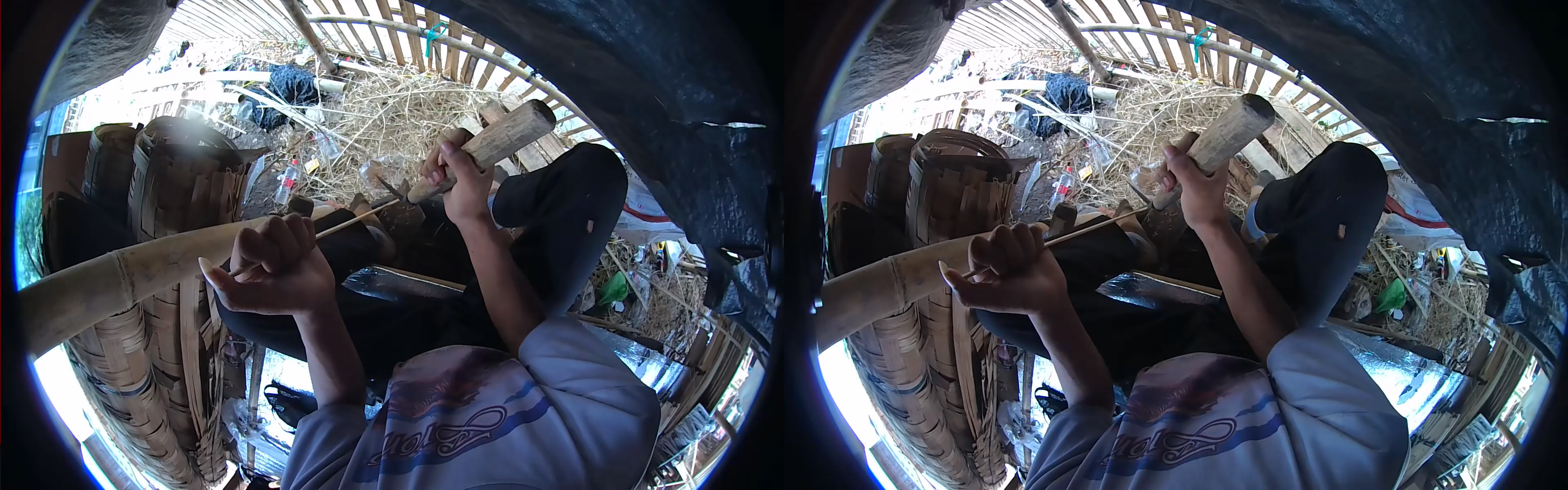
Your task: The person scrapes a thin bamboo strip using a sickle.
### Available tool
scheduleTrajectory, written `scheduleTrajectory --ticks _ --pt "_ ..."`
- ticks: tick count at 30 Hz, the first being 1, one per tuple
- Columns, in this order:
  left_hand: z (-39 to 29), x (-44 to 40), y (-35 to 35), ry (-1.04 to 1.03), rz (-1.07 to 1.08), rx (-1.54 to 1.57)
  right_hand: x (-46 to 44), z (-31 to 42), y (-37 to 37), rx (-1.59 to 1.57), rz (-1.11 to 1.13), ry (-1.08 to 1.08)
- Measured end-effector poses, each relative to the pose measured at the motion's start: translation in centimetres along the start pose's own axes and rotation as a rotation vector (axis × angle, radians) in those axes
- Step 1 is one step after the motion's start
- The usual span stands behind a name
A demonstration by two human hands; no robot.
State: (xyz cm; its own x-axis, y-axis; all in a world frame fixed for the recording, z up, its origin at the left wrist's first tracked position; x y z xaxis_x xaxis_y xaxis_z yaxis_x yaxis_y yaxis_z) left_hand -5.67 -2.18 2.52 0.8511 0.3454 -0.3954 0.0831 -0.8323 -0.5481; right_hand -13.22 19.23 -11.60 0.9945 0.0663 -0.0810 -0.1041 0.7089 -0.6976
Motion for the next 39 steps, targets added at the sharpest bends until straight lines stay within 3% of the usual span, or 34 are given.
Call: scheduleTrajectory --ticks 5,7,9,11,13,17,19,21,22,23,25,28,32,37,39 --pt "0.3 0.1 0.1 -0.012 -0.017 0.000 0.2 -3.4 1.9 0.064 -0.083 -0.081" --pt "0.3 0.2 0.1 -0.050 -0.017 0.013 0.3 -6.5 4.1 0.143 -0.055 -0.010" --pt "0.9 0.6 0.3 -0.049 -0.026 -0.073 0.9 -10.6 7.0 0.463 -0.131 -0.200" --pt "0.8 0.4 0.4 -0.050 -0.032 -0.165 0.6 -11.5 8.2 0.377 -0.167 -0.171" --pt "-0.1 0.2 0.3 -0.100 -0.010 -0.063 0.1 -8.9 7.1 0.279 -0.192 -0.081" --pt "-0.1 0.4 0.8 -0.107 -0.072 -0.099 -0.2 -5.2 2.9 -0.027 -0.071 0.047" --pt "-0.2 0.6 1.0 -0.124 -0.091 -0.117 0.3 -5.6 2.6 0.002 -0.030 0.042" --pt "-0.2 0.6 1.0 -0.115 -0.103 -0.116 1.3 -10.8 6.3 0.279 -0.055 -0.095" --pt "-0.1 0.6 1.1 -0.105 -0.116 -0.118 1.8 -13.2 9.2 0.613 -0.101 -0.183" --pt "-0.1 0.5 0.8 -0.113 -0.109 -0.114 2.2 -14.8 11.5 0.612 -0.099 -0.172" --pt "-0.5 0.3 0.4 -0.142 -0.090 -0.133 2.7 -16.3 13.3 0.932 -0.060 -0.230" --pt "-0.5 0.4 0.5 -0.153 -0.027 -0.130 2.3 -13.2 11.7 0.808 -0.153 -0.209" --pt "-0.5 0.2 1.1 -0.140 -0.105 -0.158 -0.4 -11.1 10.0 0.560 -0.180 -0.217" --pt "-1.0 0.4 3.0 -0.171 -0.200 -0.195 -1.1 -5.5 7.6 0.664 -0.241 -0.164" --pt "-0.9 0.5 2.8 -0.170 -0.204 -0.179 -1.2 -4.5 6.2 0.253 -0.233 0.011"
Point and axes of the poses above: each hand's wrist, its own x-axis away from the middle knuckle, its own y-axis out of the back of the hand, z = x × y, the point moved 10 cm from there along -x, towards the middle knuckle, and after that the axes turned 8 degrees about z, right-handed, at the moved point
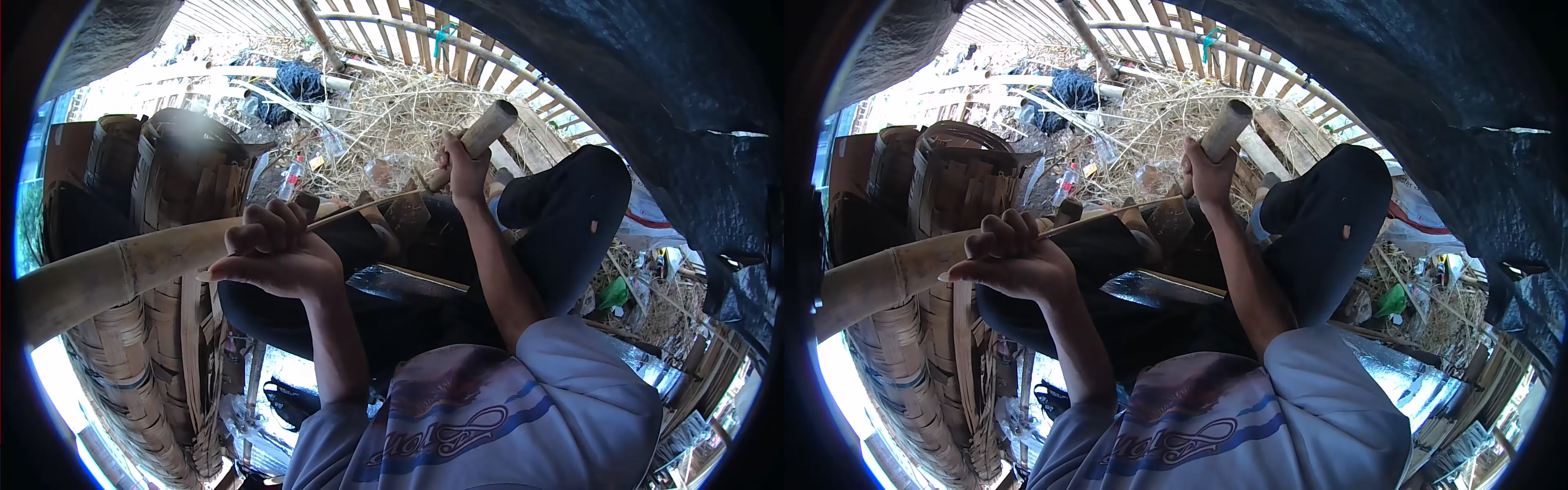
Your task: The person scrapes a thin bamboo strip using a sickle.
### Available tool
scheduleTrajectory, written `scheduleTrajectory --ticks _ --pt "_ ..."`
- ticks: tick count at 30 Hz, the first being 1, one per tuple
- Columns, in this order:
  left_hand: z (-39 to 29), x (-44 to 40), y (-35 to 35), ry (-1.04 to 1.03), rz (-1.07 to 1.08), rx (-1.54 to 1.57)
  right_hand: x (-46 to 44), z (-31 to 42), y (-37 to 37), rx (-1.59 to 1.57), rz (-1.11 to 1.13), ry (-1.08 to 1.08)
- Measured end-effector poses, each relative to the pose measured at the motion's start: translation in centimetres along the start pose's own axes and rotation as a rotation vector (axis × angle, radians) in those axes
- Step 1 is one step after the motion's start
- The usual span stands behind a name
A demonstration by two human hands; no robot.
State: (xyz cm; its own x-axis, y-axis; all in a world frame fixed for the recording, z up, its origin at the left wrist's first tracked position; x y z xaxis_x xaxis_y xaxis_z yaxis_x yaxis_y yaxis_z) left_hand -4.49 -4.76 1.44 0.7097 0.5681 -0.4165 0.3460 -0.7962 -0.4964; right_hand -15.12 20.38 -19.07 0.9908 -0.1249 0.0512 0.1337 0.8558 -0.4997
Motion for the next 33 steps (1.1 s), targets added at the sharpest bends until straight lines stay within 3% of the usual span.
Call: scheduleTrajectory --ticks 5,11,13,20,23,25,28,29,30,33 --pt "-0.2 0.2 -0.5 -0.009 0.029 0.001 1.1 -0.9 -1.3 -0.080 -0.004 -0.111" --pt "-0.1 0.3 -0.9 0.008 0.014 0.062 1.2 -1.8 -1.4 0.062 0.067 -0.116" --pt "-0.9 0.3 -1.5 -0.067 0.044 0.052 1.2 -1.1 -1.8 -0.066 0.075 -0.079" --pt "-0.3 0.3 -0.6 -0.041 -0.062 -0.048 2.0 -0.6 -2.6 -0.196 0.106 0.014" --pt "-0.4 0.3 -0.6 -0.065 -0.073 -0.080 2.6 -3.3 -1.6 -0.130 0.125 0.043" --pt "-0.3 0.2 -0.7 -0.065 -0.060 -0.138 2.9 -8.3 0.2 0.412 0.175 -0.048" --pt "-0.2 0.2 -1.1 -0.070 -0.085 -0.179 2.5 -8.7 1.5 0.557 0.126 0.052" --pt "-0.3 0.2 -1.4 -0.074 -0.080 -0.183 2.4 -9.9 2.8 0.446 0.067 -0.086" --pt "-0.1 0.3 -1.5 -0.057 -0.083 -0.115 2.3 -8.2 1.7 0.442 0.068 -0.093" --pt "0.1 0.2 -1.0 -0.041 -0.066 -0.067 1.3 -4.5 -1.1 -0.185 0.103 -0.083"
Point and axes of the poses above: each hand's wrist, its own x-axis away from the middle knuckle, its own y-axis out of the back of the hand, z = x × y, the point moved 10 cm from there along -x, towards the middle knuckle, and after that the axes turned 8 degrees about z, right-handed, at the moved point
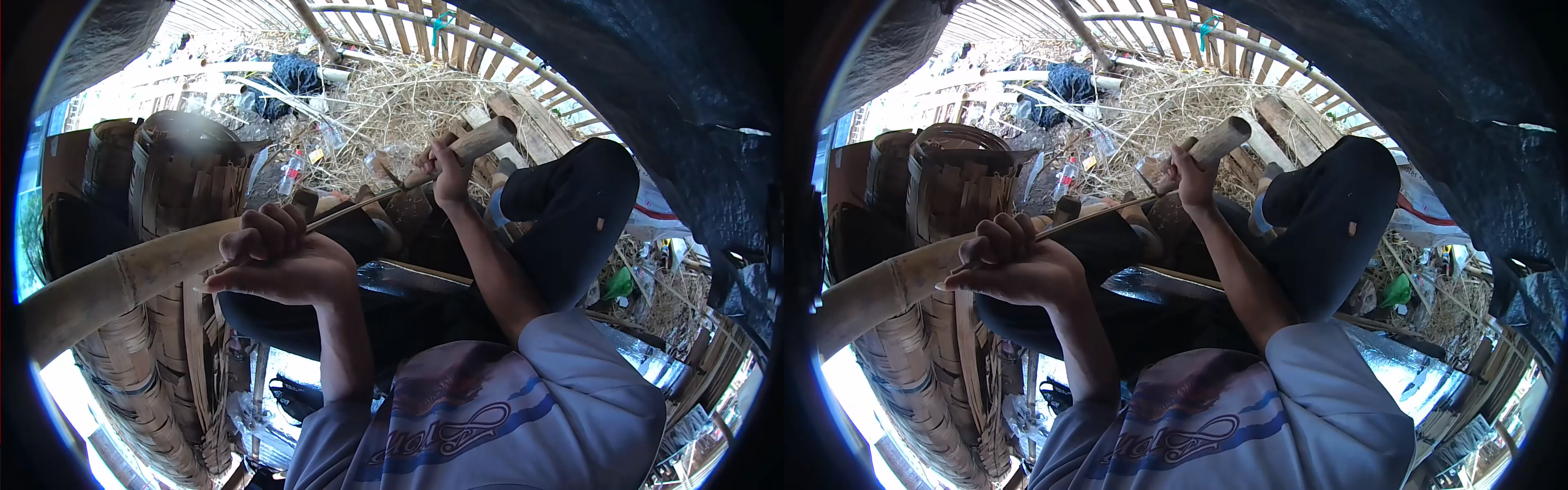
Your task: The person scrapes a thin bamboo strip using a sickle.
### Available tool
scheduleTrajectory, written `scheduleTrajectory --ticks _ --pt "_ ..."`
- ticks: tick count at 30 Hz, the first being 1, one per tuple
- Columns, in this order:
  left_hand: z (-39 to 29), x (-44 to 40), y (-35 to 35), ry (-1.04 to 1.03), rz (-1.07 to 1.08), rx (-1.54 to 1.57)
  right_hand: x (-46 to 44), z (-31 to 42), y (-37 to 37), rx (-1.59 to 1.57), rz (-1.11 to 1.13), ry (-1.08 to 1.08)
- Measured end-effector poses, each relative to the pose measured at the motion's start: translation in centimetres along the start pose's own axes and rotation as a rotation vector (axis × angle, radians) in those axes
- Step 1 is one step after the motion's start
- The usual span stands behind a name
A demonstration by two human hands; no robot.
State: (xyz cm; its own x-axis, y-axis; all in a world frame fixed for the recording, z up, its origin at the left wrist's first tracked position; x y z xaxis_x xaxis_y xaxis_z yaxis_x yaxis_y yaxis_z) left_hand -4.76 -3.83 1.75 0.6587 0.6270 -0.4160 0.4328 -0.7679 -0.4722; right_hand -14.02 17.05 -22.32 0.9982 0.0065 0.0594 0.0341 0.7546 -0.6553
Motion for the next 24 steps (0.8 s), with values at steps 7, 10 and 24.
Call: scheduleTrajectory --ticks 7,10,24 --pt "0.1 0.2 -0.2 0.024 0.020 -0.072 0.4 -4.7 4.0 0.320 -0.034 -0.009" --pt "0.0 0.3 -0.3 0.012 0.030 -0.048 -0.7 -4.2 6.3 0.226 -0.143 -0.039" --pt "-0.2 0.3 -0.8 -0.002 0.099 -0.032 1.9 -10.1 10.6 0.616 -0.060 -0.264"
Point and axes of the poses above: each hand's wrist, its own x-axis away from the middle knuckle, its own y-axis out of the back of the hand, z = x × y, the point moved 10 cm from there along -x, towards the middle knuckle, and after that the axes turned 8 degrees about z, right-handed, at the moved point
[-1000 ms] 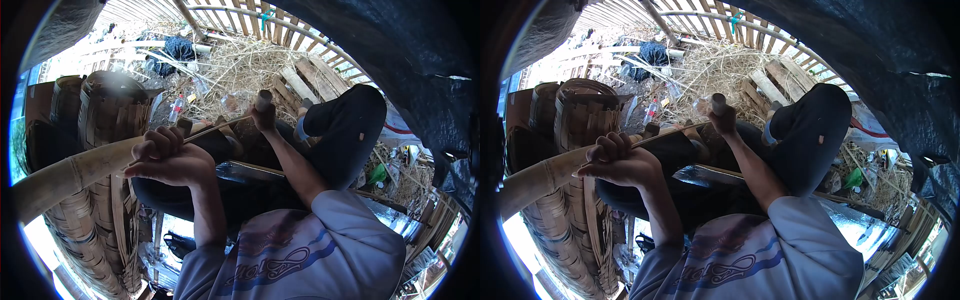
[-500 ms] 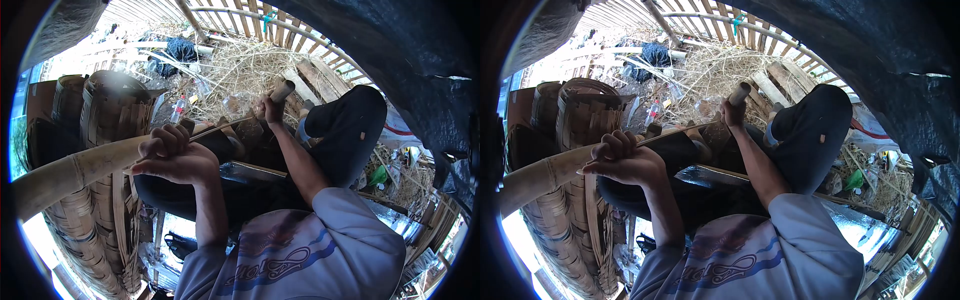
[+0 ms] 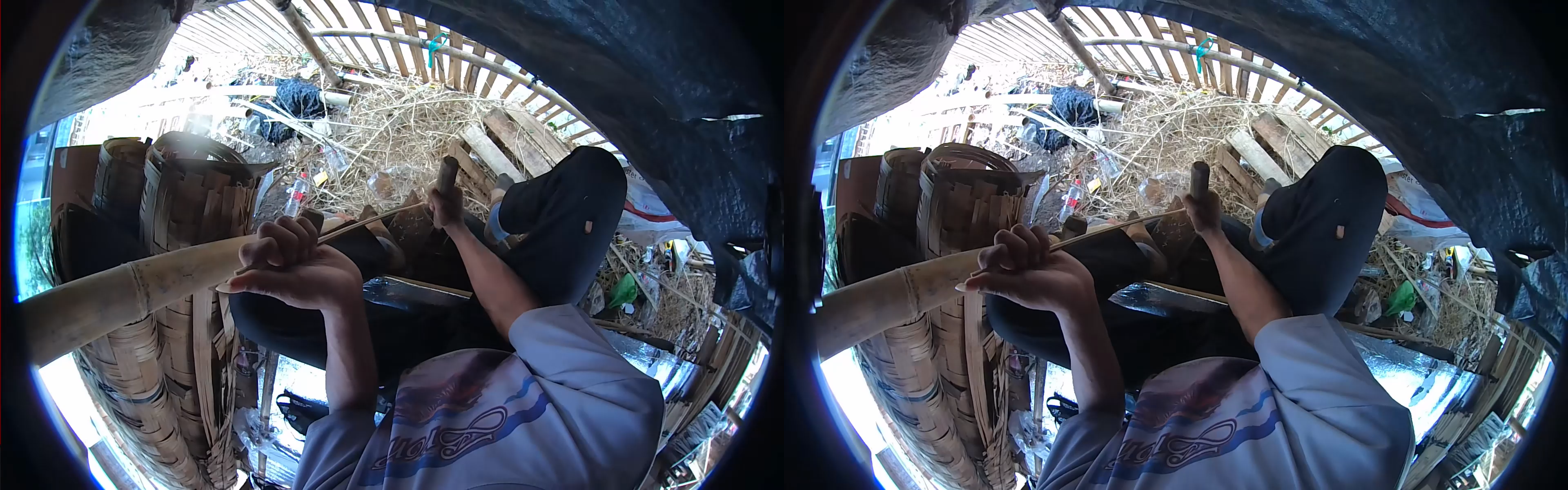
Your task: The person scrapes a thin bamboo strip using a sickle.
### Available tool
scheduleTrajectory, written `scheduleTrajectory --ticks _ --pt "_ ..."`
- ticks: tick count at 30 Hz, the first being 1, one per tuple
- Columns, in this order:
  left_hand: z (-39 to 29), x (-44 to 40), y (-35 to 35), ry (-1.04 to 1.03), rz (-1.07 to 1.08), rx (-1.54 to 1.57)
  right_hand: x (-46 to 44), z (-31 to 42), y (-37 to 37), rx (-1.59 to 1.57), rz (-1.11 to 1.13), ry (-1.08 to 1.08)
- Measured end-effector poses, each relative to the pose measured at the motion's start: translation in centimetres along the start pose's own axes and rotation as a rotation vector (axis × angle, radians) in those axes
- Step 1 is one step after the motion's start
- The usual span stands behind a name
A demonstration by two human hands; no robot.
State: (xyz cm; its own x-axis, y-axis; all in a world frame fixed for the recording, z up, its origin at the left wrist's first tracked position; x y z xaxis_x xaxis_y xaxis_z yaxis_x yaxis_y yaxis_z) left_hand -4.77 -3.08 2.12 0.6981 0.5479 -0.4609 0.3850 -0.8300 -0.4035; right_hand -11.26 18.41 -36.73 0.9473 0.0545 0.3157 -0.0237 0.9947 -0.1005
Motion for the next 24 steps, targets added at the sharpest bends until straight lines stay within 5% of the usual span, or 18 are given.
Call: scheduleTrajectory --ticks 5,8,14,17,24 --pt "0.6 0.0 0.0 0.015 -0.011 0.049 0.2 3.2 -0.8 0.002 -0.032 -0.050" --pt "1.0 0.0 -0.7 0.031 0.019 0.095 1.1 2.6 -1.7 0.319 0.111 -0.141" --pt "0.8 0.8 -5.6 0.183 0.326 0.140 3.7 -3.1 0.0 0.678 0.133 -0.079" --pt "1.6 1.2 -6.6 0.248 0.411 0.230 6.2 2.5 -0.2 0.768 0.142 -0.084" --pt "2.2 1.3 -8.5 0.270 0.541 0.177 8.3 5.8 0.4 0.686 0.089 -0.123"
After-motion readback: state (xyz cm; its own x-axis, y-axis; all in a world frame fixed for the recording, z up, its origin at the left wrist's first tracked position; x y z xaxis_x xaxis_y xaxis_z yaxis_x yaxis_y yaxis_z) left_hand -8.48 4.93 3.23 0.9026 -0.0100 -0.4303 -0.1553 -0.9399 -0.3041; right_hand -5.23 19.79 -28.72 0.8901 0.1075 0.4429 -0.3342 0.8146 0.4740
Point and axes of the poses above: each hand's wrist, its own x-axis away from the middle knuckle, its own y-axis out of the back of the hand, z = x × y, the point moved 10 cm from there along -x, towards the middle knuckle, and after that the axes turned 8 degrees about z, right-handed, at the moved point
